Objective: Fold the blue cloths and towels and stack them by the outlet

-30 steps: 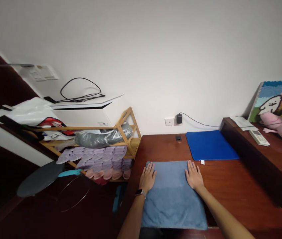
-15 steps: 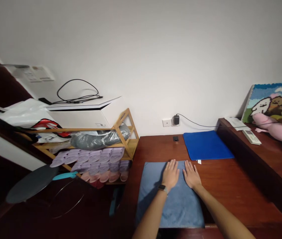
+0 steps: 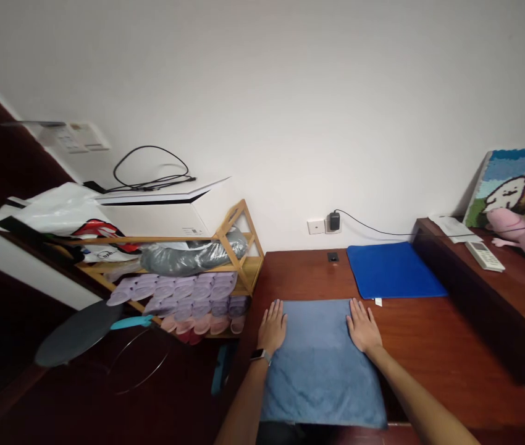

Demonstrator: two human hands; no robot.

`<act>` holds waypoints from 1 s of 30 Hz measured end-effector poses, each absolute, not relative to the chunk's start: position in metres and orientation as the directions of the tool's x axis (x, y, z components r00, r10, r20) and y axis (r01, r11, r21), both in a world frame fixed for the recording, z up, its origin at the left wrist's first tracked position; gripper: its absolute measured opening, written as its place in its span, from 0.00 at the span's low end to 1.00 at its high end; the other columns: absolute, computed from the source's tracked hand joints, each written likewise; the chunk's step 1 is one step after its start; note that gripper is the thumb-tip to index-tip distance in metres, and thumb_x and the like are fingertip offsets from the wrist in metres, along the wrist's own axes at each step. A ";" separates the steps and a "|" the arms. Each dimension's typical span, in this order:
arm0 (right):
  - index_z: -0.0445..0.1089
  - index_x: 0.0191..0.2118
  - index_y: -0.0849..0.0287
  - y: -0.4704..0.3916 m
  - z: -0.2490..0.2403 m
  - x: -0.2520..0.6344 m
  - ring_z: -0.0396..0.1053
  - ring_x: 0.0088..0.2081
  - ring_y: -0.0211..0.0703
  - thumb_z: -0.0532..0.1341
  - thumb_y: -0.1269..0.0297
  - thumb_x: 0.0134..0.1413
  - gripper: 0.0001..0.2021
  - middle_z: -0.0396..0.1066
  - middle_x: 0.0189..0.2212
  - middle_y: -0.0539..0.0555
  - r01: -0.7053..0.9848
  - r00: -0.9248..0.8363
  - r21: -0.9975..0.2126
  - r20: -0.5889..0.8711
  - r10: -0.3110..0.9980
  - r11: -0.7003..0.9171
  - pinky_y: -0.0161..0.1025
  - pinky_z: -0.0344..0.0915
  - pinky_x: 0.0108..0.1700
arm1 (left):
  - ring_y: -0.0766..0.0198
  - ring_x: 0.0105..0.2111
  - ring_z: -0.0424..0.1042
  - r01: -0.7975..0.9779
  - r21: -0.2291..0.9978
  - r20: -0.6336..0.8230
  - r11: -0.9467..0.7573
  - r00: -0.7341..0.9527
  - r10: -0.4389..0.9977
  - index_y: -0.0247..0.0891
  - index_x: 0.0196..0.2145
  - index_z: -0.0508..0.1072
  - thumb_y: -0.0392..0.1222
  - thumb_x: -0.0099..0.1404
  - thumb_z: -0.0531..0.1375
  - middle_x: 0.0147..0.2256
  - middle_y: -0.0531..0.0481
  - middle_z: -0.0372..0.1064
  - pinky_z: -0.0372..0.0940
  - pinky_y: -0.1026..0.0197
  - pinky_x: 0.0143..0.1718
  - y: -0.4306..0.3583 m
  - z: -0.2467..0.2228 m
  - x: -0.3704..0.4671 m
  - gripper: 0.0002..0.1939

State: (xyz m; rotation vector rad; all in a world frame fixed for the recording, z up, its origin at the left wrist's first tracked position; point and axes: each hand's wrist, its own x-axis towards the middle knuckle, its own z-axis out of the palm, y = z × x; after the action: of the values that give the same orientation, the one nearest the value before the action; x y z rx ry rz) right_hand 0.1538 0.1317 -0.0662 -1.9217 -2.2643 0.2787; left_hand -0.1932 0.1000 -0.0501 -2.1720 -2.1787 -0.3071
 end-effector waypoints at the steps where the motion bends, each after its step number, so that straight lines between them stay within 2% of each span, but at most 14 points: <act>1: 0.43 0.78 0.61 0.132 -0.065 0.153 0.38 0.78 0.46 0.37 0.53 0.73 0.34 0.43 0.77 0.54 0.960 -0.157 -0.238 -0.009 0.988 0.150 0.53 0.35 0.77 | 0.53 0.73 0.54 0.995 0.102 0.176 -0.013 -0.006 0.984 0.37 0.74 0.57 0.46 0.79 0.42 0.73 0.42 0.56 0.53 0.44 0.72 0.099 -0.049 -0.199 0.30; 5: 0.42 0.78 0.61 0.138 -0.046 0.151 0.36 0.78 0.46 0.38 0.54 0.73 0.34 0.41 0.78 0.54 0.968 -0.150 -0.214 -0.089 0.985 0.129 0.53 0.35 0.77 | 0.52 0.72 0.57 0.994 0.110 0.199 -0.024 0.002 0.980 0.35 0.73 0.59 0.45 0.78 0.44 0.71 0.40 0.59 0.54 0.45 0.72 0.099 -0.040 -0.193 0.30; 8: 0.43 0.78 0.65 0.137 -0.026 0.153 0.39 0.78 0.48 0.37 0.54 0.73 0.34 0.41 0.78 0.57 0.968 -0.154 -0.222 -0.140 0.978 0.120 0.54 0.41 0.76 | 0.52 0.73 0.55 0.991 0.128 0.254 -0.043 0.009 0.967 0.34 0.73 0.59 0.46 0.78 0.44 0.72 0.39 0.57 0.53 0.43 0.73 0.087 -0.027 -0.180 0.30; 10: 0.43 0.78 0.66 0.123 -0.019 0.158 0.39 0.77 0.48 0.36 0.54 0.74 0.34 0.41 0.77 0.58 0.961 -0.173 -0.233 -0.071 0.982 0.152 0.53 0.42 0.76 | 0.52 0.73 0.55 0.985 0.144 0.318 -0.093 0.043 0.947 0.34 0.73 0.59 0.46 0.79 0.42 0.72 0.39 0.57 0.53 0.42 0.73 0.069 -0.020 -0.168 0.30; 12: 0.43 0.78 0.64 0.095 -0.023 0.163 0.38 0.78 0.47 0.35 0.54 0.74 0.34 0.41 0.77 0.56 0.952 -0.188 -0.234 0.060 0.980 0.196 0.53 0.40 0.76 | 0.53 0.73 0.56 0.969 0.159 0.369 -0.188 0.119 0.922 0.36 0.73 0.58 0.46 0.80 0.42 0.71 0.41 0.59 0.54 0.43 0.72 0.046 -0.016 -0.146 0.29; 14: 0.44 0.78 0.62 0.061 -0.036 0.166 0.38 0.78 0.47 0.35 0.53 0.75 0.34 0.42 0.77 0.54 0.949 -0.187 -0.230 0.133 0.973 0.214 0.53 0.39 0.77 | 0.55 0.73 0.54 0.941 0.169 0.376 -0.295 0.215 0.901 0.39 0.74 0.56 0.47 0.81 0.43 0.72 0.44 0.58 0.55 0.44 0.73 0.024 -0.016 -0.113 0.29; 17: 0.46 0.77 0.61 0.019 -0.059 0.167 0.40 0.77 0.50 0.37 0.52 0.74 0.33 0.45 0.77 0.54 0.956 -0.166 -0.228 0.087 0.982 0.182 0.55 0.40 0.76 | 0.58 0.74 0.50 0.893 0.193 0.325 -0.407 0.333 0.885 0.41 0.75 0.54 0.49 0.81 0.43 0.74 0.47 0.53 0.52 0.47 0.74 0.001 -0.021 -0.047 0.29; 19: 0.49 0.77 0.60 0.006 -0.069 0.166 0.41 0.77 0.52 0.40 0.56 0.73 0.32 0.46 0.76 0.54 0.962 -0.154 -0.221 0.044 0.987 0.160 0.57 0.41 0.76 | 0.58 0.75 0.49 0.872 0.231 0.277 -0.432 0.366 0.888 0.41 0.75 0.53 0.50 0.81 0.42 0.74 0.48 0.51 0.51 0.47 0.75 -0.004 -0.026 -0.004 0.30; 22: 0.51 0.76 0.55 0.004 -0.073 0.166 0.41 0.77 0.51 0.43 0.61 0.70 0.32 0.46 0.76 0.52 0.966 -0.163 -0.199 0.025 0.986 0.165 0.59 0.40 0.76 | 0.57 0.74 0.51 0.871 0.294 0.205 -0.394 0.345 0.916 0.40 0.75 0.53 0.50 0.81 0.40 0.74 0.46 0.53 0.51 0.45 0.74 -0.003 -0.035 0.037 0.30; 24: 0.51 0.76 0.56 0.006 -0.068 0.166 0.40 0.77 0.50 0.42 0.61 0.70 0.32 0.45 0.76 0.52 0.970 -0.151 -0.191 0.018 0.988 0.152 0.58 0.40 0.76 | 0.56 0.74 0.52 0.882 0.302 0.174 -0.360 0.321 0.931 0.41 0.75 0.54 0.51 0.81 0.40 0.73 0.46 0.53 0.52 0.44 0.74 -0.003 -0.041 0.035 0.30; 27: 0.48 0.77 0.62 0.006 -0.060 0.163 0.41 0.77 0.50 0.38 0.56 0.73 0.33 0.44 0.77 0.53 0.974 -0.115 -0.196 -0.004 0.993 0.112 0.56 0.39 0.77 | 0.52 0.74 0.52 0.928 0.242 0.173 -0.282 0.245 0.954 0.43 0.74 0.56 0.54 0.80 0.43 0.73 0.46 0.54 0.53 0.41 0.73 -0.009 -0.050 -0.018 0.31; 30: 0.46 0.77 0.63 0.004 -0.056 0.161 0.41 0.77 0.50 0.37 0.54 0.73 0.34 0.43 0.77 0.52 0.976 -0.103 -0.195 -0.015 0.995 0.098 0.55 0.39 0.77 | 0.48 0.73 0.55 0.983 0.146 0.205 -0.113 0.081 0.975 0.41 0.74 0.57 0.51 0.80 0.44 0.72 0.42 0.56 0.55 0.36 0.71 -0.025 -0.060 -0.107 0.30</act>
State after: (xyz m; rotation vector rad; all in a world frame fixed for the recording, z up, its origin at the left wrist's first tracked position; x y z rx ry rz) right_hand 0.1607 0.0036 -0.0564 -2.0193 -2.2350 0.2351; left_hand -0.1072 -0.0246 -0.0597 -2.2882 -2.0728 -0.3921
